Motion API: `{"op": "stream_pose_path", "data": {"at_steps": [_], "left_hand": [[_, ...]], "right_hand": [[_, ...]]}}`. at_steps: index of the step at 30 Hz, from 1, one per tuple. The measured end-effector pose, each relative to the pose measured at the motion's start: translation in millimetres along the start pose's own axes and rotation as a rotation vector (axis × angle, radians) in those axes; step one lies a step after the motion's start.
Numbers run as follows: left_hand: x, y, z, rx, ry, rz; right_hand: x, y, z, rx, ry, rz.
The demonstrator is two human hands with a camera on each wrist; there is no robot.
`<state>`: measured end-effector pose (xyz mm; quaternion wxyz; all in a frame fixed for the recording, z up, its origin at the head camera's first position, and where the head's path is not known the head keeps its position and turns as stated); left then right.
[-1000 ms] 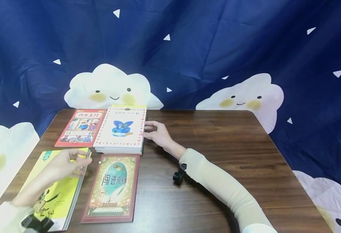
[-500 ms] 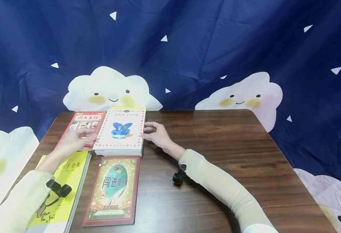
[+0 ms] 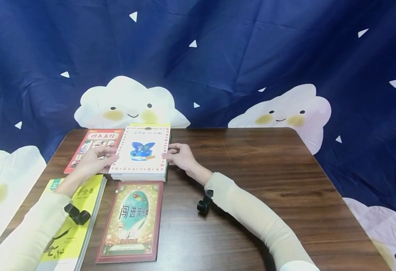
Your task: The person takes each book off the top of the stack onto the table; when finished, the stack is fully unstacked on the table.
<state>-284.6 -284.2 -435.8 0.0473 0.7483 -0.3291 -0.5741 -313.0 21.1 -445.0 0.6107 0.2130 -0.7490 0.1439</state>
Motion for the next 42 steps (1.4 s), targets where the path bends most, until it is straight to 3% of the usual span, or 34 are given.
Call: {"op": "stream_pose_path", "data": {"at_steps": [7, 12, 18, 34, 42], "left_hand": [[-4.4, -1.5, -2.0, 0.006, -0.010, -0.021], [-6.5, -3.5, -1.4, 0.022, -0.039, -0.069], [-4.8, -3.7, 0.7, 0.026, -0.044, -0.063], [-4.4, -6.7, 4.3, 0.031, -0.014, -0.013], [-5.3, -7.0, 3.3, 0.023, -0.009, -0.005]], "right_hand": [[-2, 3, 0.7, 0.022, -0.054, 0.125], [-2, 4, -0.7, 0.058, -0.054, 0.203], [-4, 13, -7.7, 0.070, -0.050, 0.246], [7, 91, -45.5, 0.016, 0.051, 0.369], [1, 128, -62.1, -0.014, 0.041, 0.378]]}}
Point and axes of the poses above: each hand's wrist, its own z-axis towards the middle knuckle, its own y-axis out of the back of the hand, x = y × z, the point moved 6 cm from there along z, towards the middle knuckle, and after that the axes turned 15 degrees about x, right-handed, at the moved point
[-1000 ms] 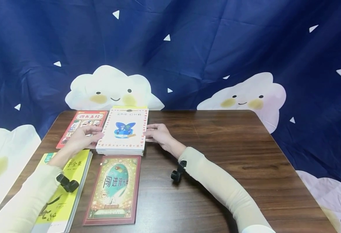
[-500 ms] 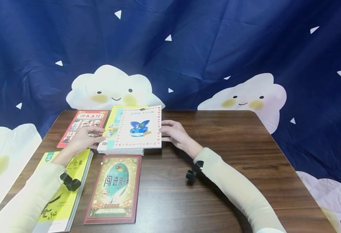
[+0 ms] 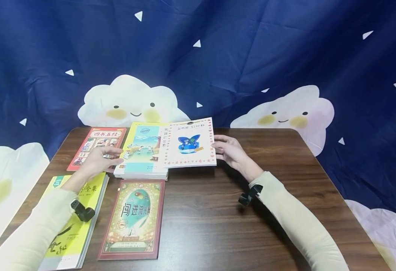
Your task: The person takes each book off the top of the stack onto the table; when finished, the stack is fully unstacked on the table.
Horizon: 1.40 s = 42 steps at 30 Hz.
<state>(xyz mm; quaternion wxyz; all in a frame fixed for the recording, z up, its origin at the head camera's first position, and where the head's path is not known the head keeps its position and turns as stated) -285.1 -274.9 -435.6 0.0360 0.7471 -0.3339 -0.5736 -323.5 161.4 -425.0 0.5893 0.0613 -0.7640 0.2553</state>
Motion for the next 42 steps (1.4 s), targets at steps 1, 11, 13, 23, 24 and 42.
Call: {"op": "stream_pose_path", "data": {"at_steps": [1, 11, 13, 23, 24, 42], "left_hand": [[-0.6, -0.3, 0.2, -0.001, 0.001, -0.001], [-1.1, -0.7, -0.1, -0.001, 0.011, 0.010], [-0.6, -0.6, -0.5, 0.000, 0.010, 0.014], [-0.4, -1.9, 0.4, 0.006, 0.015, 0.005], [-0.5, -2.0, 0.5, 0.005, 0.014, 0.005], [-1.4, -1.3, -2.4, -0.006, 0.017, 0.000]], "right_hand": [[0, 4, -1.6, -0.002, -0.002, 0.002], [-9, 29, -6.4, -0.009, -0.018, -0.049], [-13, 32, -4.8, -0.023, -0.033, -0.053], [-27, 47, 7.8, -0.049, -0.096, -0.207], [-26, 48, 7.4, -0.061, -0.095, -0.286], [-26, -45, 36.4, 0.039, -0.017, -0.408]]}}
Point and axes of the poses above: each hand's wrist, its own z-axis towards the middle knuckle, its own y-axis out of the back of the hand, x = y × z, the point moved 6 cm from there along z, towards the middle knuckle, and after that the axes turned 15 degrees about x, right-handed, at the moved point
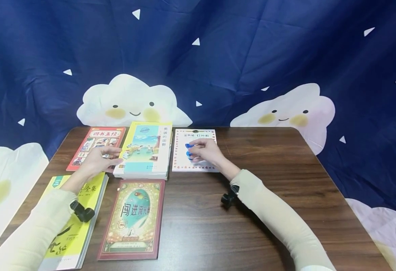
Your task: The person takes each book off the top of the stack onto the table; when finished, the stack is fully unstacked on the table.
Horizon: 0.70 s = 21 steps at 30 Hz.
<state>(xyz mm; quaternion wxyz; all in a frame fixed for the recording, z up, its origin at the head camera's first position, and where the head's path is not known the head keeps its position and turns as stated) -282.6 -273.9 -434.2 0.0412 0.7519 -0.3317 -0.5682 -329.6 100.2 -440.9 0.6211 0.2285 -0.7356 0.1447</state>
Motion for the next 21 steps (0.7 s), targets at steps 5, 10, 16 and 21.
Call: {"op": "stream_pose_path", "data": {"at_steps": [5, 10, 16, 21], "left_hand": [[0.1, -0.2, 0.1, 0.002, -0.005, -0.004], [2.1, 0.4, -0.2, -0.001, -0.001, -0.001], [1.8, 0.0, 0.6, 0.004, -0.007, -0.005], [0.9, 0.0, 0.4, 0.007, -0.007, -0.010]], "right_hand": [[1, -26, 19.8, -0.007, -0.003, 0.039], [2, -44, 33.7, -0.004, -0.002, 0.025], [5, -59, 40.7, -0.007, -0.018, 0.048], [2, -61, 43.9, -0.043, -0.058, 0.076]]}}
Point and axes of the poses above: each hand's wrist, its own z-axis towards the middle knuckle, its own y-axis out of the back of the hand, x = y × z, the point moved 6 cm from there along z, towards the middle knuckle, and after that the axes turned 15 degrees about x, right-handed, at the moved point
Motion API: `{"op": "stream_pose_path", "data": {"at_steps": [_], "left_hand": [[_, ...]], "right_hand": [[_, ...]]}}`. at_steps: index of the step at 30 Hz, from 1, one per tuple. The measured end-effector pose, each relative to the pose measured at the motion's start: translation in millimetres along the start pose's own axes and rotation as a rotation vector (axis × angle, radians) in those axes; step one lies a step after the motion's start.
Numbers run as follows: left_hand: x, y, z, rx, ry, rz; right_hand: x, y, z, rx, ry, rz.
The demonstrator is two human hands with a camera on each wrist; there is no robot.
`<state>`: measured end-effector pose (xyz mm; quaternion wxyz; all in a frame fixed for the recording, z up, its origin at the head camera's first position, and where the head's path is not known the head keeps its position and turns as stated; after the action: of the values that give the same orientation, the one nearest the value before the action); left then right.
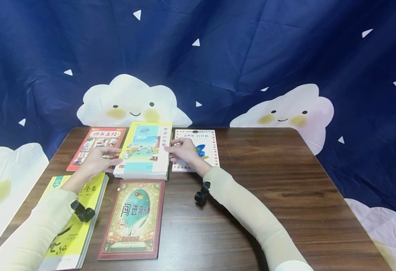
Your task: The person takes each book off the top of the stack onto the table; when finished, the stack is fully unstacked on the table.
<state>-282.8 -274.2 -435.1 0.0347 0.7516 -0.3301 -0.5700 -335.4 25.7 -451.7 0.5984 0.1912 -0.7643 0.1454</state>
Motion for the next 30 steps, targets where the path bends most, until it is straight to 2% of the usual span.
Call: {"op": "stream_pose_path", "data": {"at_steps": [9, 15, 22, 30], "left_hand": [[-1.6, -1.7, 1.6, 0.003, -0.003, -0.008], [-0.7, -1.5, 1.8, 0.002, -0.002, -0.011], [0.3, -1.9, 3.2, 0.002, 0.006, -0.017], [0.3, -1.0, 1.0, 0.001, 0.011, -0.017]], "right_hand": [[-7, 9, -0.4, 0.057, -0.065, 0.063], [-12, 21, -17.6, 0.078, -0.066, 0.134], [-16, 41, -63.3, 0.083, -0.071, 0.256], [-24, 59, -132.2, 0.144, -0.038, 0.255]]}}
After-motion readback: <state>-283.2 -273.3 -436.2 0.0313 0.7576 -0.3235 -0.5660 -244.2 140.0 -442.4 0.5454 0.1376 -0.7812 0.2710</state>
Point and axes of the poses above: each hand's wrist, its own z-axis towards the middle knuckle, its own y-axis out of the back of the hand, x = y × z, the point moved 6 cm from there along z, towards the middle knuckle, and after that the axes turned 15 degrees about x, right-handed, at the moved point
